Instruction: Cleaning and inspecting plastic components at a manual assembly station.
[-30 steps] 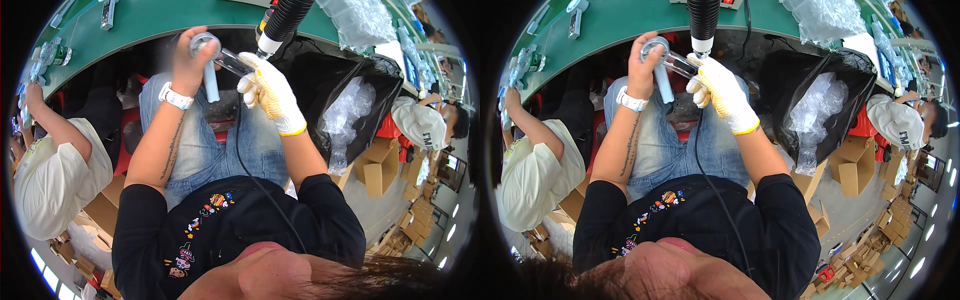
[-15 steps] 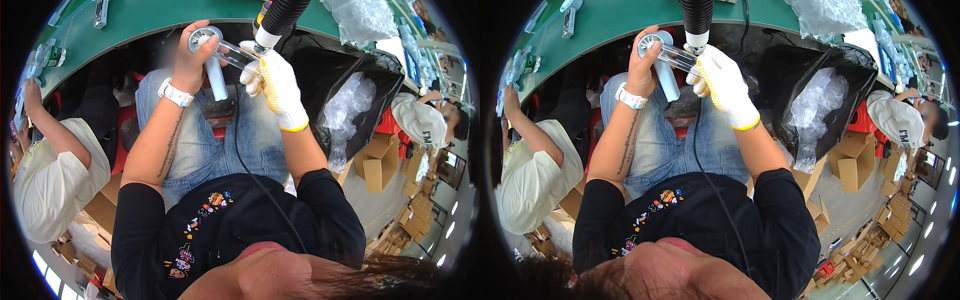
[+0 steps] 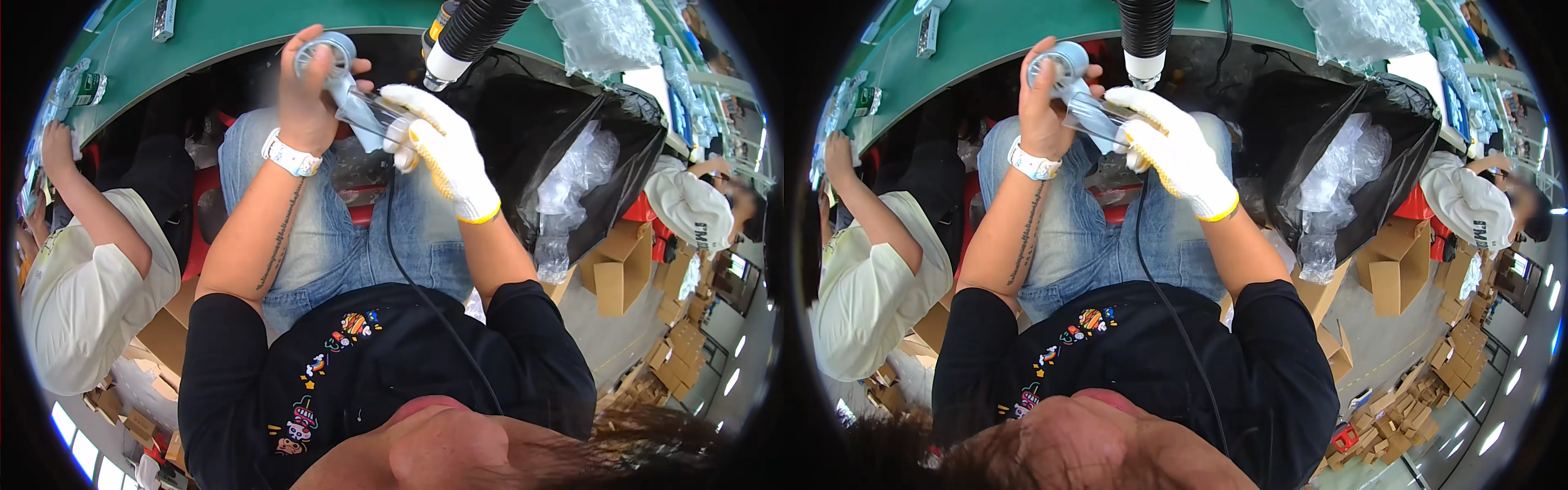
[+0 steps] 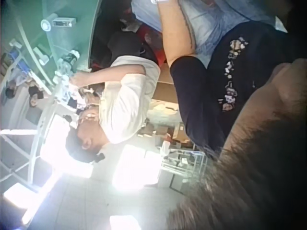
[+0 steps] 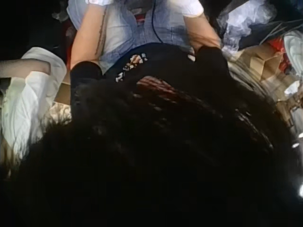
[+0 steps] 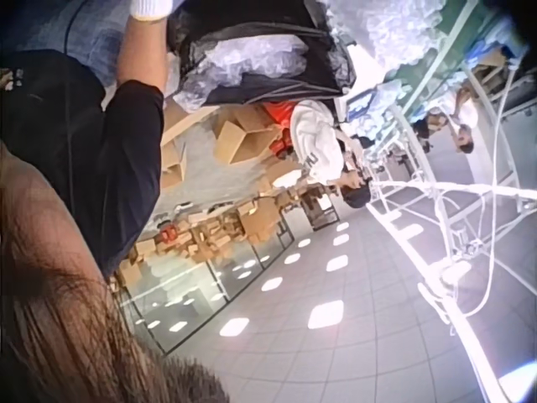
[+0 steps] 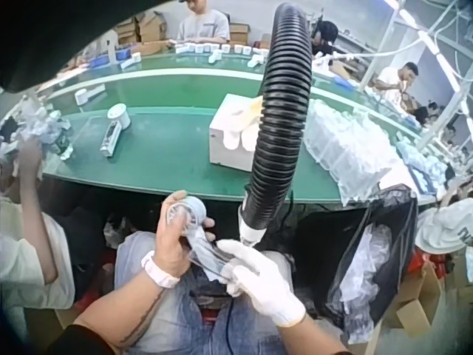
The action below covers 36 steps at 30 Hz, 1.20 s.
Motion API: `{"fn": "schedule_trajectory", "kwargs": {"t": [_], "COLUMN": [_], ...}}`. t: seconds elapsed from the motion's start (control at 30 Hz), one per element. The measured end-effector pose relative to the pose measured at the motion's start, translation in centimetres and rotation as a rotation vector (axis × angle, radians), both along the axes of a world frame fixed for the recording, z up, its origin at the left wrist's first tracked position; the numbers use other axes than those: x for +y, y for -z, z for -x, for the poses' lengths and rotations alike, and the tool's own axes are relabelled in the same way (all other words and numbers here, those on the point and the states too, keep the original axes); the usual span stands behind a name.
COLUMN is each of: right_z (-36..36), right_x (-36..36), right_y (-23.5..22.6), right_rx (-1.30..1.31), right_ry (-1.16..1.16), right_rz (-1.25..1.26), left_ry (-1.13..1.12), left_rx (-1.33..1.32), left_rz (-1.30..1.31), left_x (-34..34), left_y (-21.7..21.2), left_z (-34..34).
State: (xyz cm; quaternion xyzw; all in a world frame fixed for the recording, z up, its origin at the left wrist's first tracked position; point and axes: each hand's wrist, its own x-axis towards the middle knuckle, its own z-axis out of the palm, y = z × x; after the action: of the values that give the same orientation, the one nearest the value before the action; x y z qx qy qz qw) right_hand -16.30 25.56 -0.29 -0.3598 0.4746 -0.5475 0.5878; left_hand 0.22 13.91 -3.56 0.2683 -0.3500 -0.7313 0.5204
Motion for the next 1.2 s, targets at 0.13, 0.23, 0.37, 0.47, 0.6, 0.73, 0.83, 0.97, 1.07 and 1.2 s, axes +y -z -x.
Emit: {"fn": "schedule_trajectory", "kwargs": {"t": [0.13, 0.23, 0.37, 0.47, 0.6, 0.73, 0.83, 0.97, 1.07, 1.2], "right_z": [-1.6, -2.8, -4.2, -4.9, -6.0, -6.8, -6.9, -6.2, -5.7, -5.9], "right_x": [0.3, 0.1, -0.5, -0.9, -1.5, -1.7, -1.9, -1.6, -1.0, -0.7], "right_y": [1.1, 1.7, 1.7, 1.7, 2.4, 2.5, 2.8, 3.8, 4.5, 4.9], "right_rx": [-0.146, -0.23, -0.209, -0.169, -0.054, -0.034, -0.027, -0.075, -0.094, -0.102], "right_ry": [-0.074, -0.1, -0.087, -0.069, -0.093, -0.095, -0.106, -0.128, -0.129, -0.109], "right_rz": [-0.033, -0.025, -0.037, -0.007, 0.012, 0.051, 0.059, 0.061, 0.049, 0.022], "left_ry": [-0.193, -0.234, -0.301, -0.336, -0.38, -0.424, -0.461, -0.522, -0.561, -0.592], "left_rx": [0.027, -0.02, 0.033, 0.066, 0.041, 0.014, -0.013, 0.045, 0.065, 0.087], "left_rz": [0.011, 0.049, -0.018, -0.072, -0.093, -0.11, -0.126, -0.027, 0.022, 0.043], "left_x": [0.1, -0.2, 0.4, 0.3, 0.2, -0.1, -0.4, -1.3, -1.6, -2.3], "left_y": [0.0, 0.5, -0.9, -1.4, -1.5, -1.9, -2.0, -1.4, -1.1, -0.8], "left_z": [-1.1, -1.8, -1.3, -1.5, -2.4, -3.1, -3.6, -5.0, -5.9, -7.7]}}
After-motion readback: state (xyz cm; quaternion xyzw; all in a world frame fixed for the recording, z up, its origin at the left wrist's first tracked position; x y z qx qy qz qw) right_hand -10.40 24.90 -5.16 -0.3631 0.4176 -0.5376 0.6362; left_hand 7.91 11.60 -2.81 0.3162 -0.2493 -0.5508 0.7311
